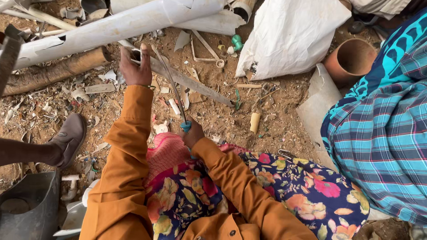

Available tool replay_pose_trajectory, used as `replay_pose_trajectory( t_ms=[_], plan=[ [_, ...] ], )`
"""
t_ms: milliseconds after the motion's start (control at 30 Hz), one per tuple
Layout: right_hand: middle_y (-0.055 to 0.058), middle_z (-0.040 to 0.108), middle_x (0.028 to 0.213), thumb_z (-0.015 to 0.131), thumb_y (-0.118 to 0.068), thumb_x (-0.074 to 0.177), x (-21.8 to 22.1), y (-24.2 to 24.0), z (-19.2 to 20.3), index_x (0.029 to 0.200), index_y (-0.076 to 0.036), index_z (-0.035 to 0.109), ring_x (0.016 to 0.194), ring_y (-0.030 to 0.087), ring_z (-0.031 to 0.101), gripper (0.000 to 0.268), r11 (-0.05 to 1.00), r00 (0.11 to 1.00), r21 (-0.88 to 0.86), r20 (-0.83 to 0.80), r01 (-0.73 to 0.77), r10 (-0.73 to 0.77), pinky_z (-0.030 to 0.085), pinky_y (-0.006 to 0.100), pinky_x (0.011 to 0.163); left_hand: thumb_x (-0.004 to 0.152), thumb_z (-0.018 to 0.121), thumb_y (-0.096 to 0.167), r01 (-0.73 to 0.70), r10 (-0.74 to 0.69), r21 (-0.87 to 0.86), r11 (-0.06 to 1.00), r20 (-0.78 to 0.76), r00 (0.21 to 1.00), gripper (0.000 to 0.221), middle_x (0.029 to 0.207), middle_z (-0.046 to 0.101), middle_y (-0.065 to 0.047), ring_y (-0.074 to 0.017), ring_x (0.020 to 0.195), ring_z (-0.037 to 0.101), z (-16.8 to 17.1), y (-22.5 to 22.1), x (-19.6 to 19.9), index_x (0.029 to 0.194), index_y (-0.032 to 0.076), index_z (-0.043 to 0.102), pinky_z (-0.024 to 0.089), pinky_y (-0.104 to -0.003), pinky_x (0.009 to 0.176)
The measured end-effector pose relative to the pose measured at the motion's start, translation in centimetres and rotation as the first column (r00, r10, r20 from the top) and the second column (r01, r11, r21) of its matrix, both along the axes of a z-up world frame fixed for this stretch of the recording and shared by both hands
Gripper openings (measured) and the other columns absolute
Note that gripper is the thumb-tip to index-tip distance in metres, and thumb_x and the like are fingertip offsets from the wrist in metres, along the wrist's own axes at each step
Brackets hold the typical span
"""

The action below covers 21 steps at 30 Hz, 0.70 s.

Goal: The person uses a curved blade tool to cut a white plastic pipe while sitting amidst scattered industrial debris.

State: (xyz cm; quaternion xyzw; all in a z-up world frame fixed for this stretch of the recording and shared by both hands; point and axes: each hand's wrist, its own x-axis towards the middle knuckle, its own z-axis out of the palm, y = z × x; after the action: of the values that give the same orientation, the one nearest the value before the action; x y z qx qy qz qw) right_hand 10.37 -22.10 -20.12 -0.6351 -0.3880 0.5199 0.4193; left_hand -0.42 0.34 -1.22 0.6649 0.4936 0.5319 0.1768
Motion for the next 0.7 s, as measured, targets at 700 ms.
replay_pose_trajectory(
  t_ms=[700],
  plan=[
    [0.013, 0.067, 0.085, 0.061, -0.001, 0.089, 7.0, -6.2, -2.8, 0.136, -0.019, 0.047, 0.055, 0.023, 0.059, 0.052, 0.777, 0.871, -0.552, -0.173, 0.301, -0.460, 0.047, 0.038, 0.044, 0.115, 0.054, 0.036, 0.043, -0.038, -0.096, 0.995, 0.047, 0.998, 0.031, 0.095, 0.064, -0.008, -0.0189, 0.084, 0.064, 0.3, -0.3, 0.5, 0.106, 0.007, 0.053, 0.057, -0.036, 0.070]
  ],
)
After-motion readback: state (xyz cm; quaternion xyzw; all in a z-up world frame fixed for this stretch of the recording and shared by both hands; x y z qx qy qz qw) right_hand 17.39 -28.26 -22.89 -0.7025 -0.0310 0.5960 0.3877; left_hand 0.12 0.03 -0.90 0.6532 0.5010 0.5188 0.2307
